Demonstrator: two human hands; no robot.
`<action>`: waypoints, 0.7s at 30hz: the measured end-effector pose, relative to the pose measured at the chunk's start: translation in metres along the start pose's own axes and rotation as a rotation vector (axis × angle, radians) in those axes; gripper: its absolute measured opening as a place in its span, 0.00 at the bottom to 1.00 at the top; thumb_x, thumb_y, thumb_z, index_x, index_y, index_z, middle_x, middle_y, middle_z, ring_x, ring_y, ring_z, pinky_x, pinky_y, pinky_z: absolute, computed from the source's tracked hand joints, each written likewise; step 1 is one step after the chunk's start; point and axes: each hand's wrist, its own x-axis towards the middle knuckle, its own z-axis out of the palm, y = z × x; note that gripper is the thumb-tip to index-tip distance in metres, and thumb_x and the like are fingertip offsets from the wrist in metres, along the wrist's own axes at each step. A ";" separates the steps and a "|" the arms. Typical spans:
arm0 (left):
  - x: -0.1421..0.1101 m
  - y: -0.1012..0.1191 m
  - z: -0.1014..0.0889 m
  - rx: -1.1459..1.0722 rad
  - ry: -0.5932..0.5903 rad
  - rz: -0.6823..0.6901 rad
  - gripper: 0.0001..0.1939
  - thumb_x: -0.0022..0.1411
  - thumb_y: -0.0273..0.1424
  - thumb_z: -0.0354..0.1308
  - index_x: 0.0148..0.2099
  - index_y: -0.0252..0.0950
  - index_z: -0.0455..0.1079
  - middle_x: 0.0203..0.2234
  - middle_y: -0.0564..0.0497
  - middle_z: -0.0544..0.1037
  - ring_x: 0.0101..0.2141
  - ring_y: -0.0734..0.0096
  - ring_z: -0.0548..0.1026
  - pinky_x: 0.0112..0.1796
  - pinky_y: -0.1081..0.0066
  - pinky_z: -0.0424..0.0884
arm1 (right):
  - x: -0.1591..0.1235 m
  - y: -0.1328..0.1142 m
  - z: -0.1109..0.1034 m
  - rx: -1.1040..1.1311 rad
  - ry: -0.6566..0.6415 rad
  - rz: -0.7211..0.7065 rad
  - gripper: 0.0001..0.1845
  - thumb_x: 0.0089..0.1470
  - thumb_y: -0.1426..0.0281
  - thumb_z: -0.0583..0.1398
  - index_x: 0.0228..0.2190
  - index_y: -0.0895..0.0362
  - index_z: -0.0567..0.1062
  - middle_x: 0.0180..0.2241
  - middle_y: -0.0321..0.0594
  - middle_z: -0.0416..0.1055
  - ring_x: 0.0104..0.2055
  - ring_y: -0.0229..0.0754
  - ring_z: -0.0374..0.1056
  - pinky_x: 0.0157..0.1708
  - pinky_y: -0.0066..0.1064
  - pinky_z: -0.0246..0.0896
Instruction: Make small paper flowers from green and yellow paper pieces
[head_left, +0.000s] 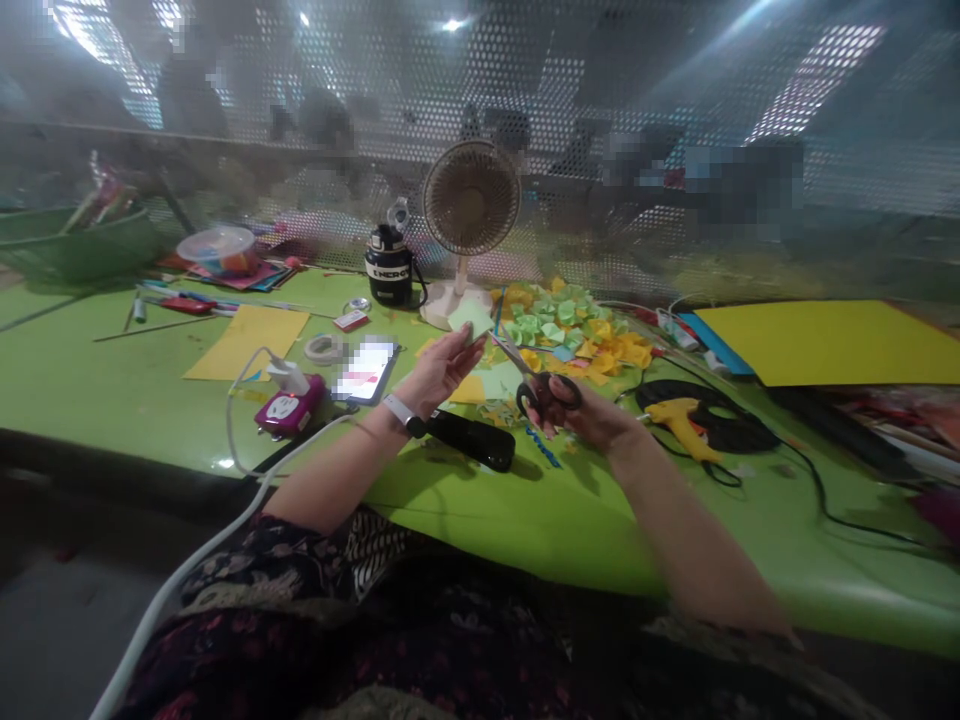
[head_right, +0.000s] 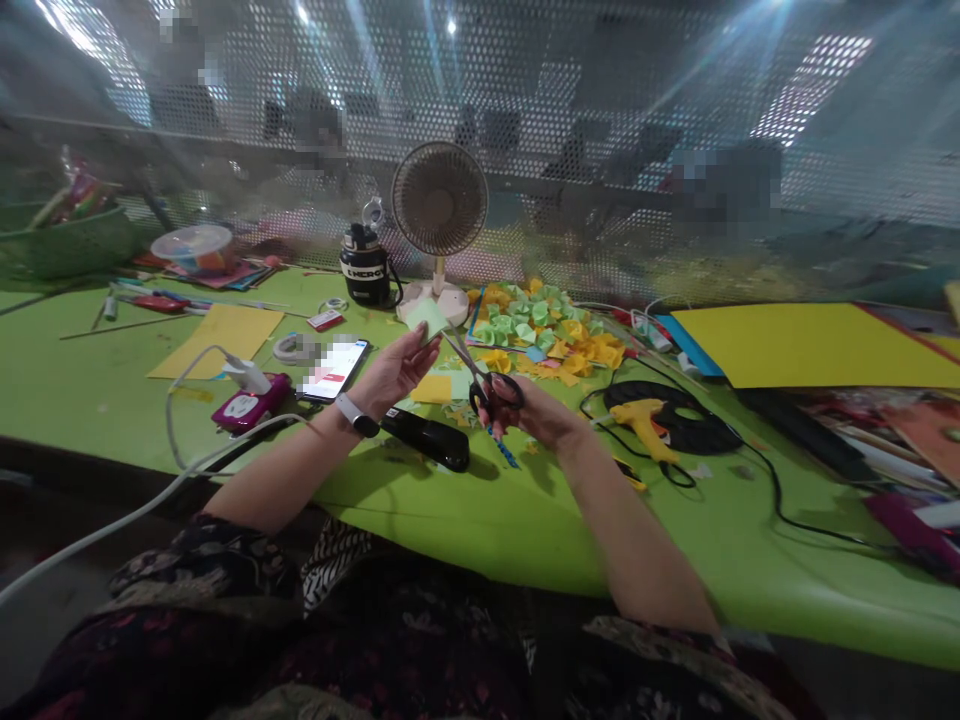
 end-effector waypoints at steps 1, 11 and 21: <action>0.000 0.000 0.000 0.002 0.000 -0.001 0.06 0.64 0.24 0.60 0.43 0.32 0.77 0.33 0.46 0.83 0.42 0.70 0.82 0.49 0.73 0.76 | 0.000 0.000 0.000 0.000 0.000 0.001 0.32 0.40 0.42 0.69 0.30 0.58 0.73 0.24 0.39 0.74 0.22 0.37 0.68 0.18 0.26 0.63; -0.001 -0.005 -0.002 0.022 -0.064 0.002 0.04 0.64 0.24 0.61 0.40 0.32 0.76 0.36 0.46 0.83 0.45 0.68 0.81 0.52 0.70 0.75 | 0.001 0.001 -0.002 0.041 -0.012 -0.017 0.31 0.41 0.43 0.68 0.30 0.57 0.73 0.23 0.38 0.73 0.21 0.35 0.67 0.18 0.26 0.63; -0.007 -0.007 -0.002 0.059 -0.175 0.014 0.06 0.59 0.20 0.64 0.33 0.33 0.71 0.34 0.48 0.83 0.45 0.65 0.82 0.53 0.64 0.73 | 0.003 0.003 -0.002 0.114 -0.015 -0.058 0.31 0.42 0.43 0.68 0.33 0.56 0.70 0.24 0.36 0.73 0.24 0.36 0.69 0.17 0.24 0.63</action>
